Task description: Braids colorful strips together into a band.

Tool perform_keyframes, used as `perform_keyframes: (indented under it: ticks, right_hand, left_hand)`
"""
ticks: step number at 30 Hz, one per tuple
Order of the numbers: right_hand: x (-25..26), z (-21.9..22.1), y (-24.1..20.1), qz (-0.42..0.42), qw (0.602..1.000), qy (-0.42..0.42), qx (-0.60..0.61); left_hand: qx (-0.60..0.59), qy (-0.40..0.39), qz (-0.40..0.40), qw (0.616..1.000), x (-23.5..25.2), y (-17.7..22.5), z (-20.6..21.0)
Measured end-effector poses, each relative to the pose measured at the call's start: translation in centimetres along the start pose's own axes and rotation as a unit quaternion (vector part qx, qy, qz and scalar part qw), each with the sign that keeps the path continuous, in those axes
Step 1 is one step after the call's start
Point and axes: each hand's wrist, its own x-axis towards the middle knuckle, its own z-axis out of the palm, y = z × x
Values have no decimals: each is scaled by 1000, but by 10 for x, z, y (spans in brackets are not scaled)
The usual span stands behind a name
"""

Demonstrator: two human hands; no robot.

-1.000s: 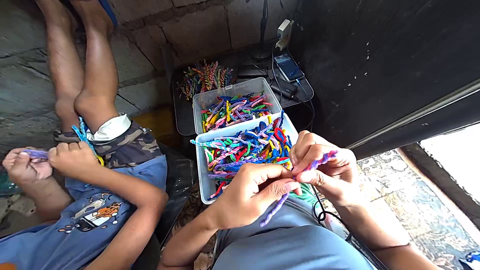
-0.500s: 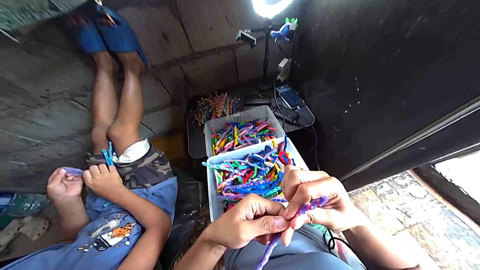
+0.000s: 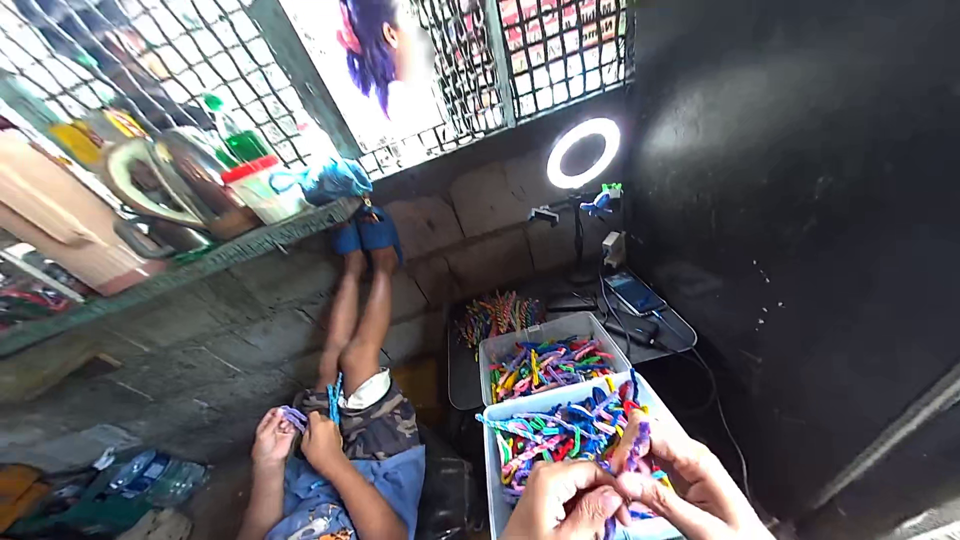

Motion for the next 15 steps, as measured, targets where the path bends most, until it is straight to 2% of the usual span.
perform_keyframes:
  ticks: [3,5,7,8,10,11,13,14,15]
  right_hand:
    - [7,-10,1,-28,988,-102,114]
    - [9,-10,4,-65,983,-89,149]
    - [8,-8,6,-82,984,-47,150]
    - [6,-7,4,-77,988,-22,132]
    - [3,-5,2,-59,996,24,60]
    - [1,-3,2,-54,997,46,20]
    - [-2,3,6,-48,995,79,-44]
    - [-3,5,6,-43,994,84,-62]
    - [-4,6,6,-34,994,81,-68]
  left_hand:
    - [-221,-78,-86,968,1,1,-4]
    - [-288,-105,-103,946,2,-1,-4]
    - [-277,-112,-84,951,5,-2,-3]
    - [-225,-93,-62,968,5,0,-2]
    - [-21,-15,9,1000,6,6,4]
    - [110,31,45,992,6,8,8]
    - [310,110,98,939,5,4,20]
    - [350,130,108,921,5,1,24]
    - [343,135,106,923,4,0,25]
